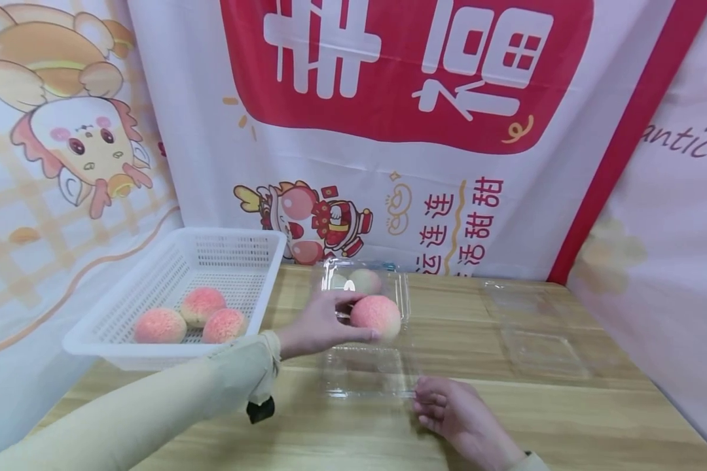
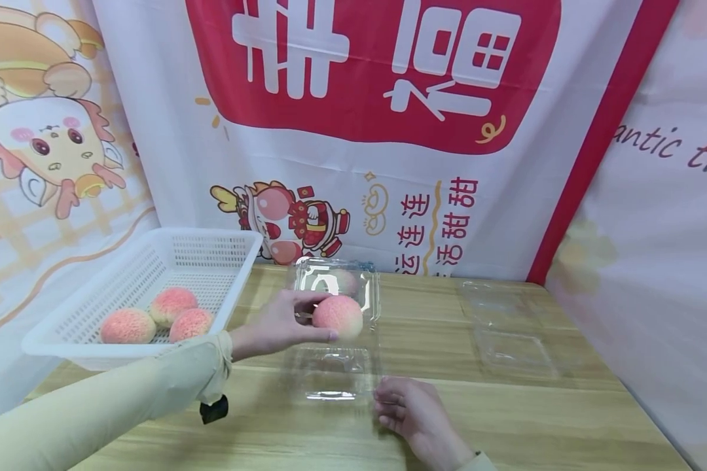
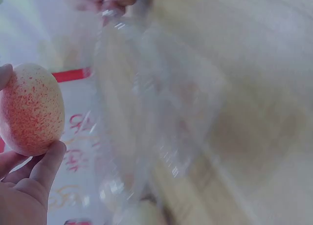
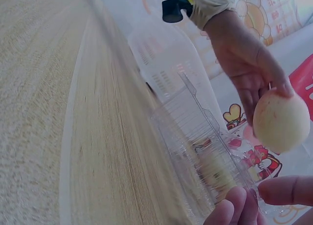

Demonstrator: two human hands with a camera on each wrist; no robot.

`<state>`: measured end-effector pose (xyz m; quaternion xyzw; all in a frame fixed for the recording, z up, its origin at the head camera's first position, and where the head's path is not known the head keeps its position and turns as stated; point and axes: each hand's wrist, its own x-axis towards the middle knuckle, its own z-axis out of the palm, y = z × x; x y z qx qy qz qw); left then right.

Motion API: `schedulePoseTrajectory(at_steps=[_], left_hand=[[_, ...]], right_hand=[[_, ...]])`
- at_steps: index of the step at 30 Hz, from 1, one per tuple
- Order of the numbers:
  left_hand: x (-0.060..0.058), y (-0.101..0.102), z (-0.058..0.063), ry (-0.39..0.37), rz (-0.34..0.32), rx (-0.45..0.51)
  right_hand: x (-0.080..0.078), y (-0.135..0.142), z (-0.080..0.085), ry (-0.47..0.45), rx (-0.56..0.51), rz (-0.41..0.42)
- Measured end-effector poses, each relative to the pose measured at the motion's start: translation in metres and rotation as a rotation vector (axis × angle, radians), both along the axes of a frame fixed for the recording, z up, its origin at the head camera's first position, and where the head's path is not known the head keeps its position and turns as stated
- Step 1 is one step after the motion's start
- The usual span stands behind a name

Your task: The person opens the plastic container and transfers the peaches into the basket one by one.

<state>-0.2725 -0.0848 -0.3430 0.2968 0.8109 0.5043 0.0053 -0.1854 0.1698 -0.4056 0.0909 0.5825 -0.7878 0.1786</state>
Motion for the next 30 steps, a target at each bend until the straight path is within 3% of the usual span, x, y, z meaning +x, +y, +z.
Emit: schedulePoseTrajectory(at_steps=[7, 16, 23, 30], left_hand=[[-0.002, -0.031, 0.039, 0.03, 0.111, -0.044], [-0.016, -0.096, 0.073, 0.116, 0.274, -0.185], [-0.037, -0.158, 0.08, 0.116, 0.449, -0.278], [-0.055, -0.206, 0.079, 0.091, 0.529, -0.427]], right_hand=[[0.0, 0.002, 0.001, 0.002, -0.001, 0.002], [0.001, 0.004, 0.002, 0.005, -0.005, 0.02], [0.002, 0.004, 0.001, -0.01, -0.014, 0.012], [0.002, 0.001, 0.0, -0.01, -0.018, 0.023]])
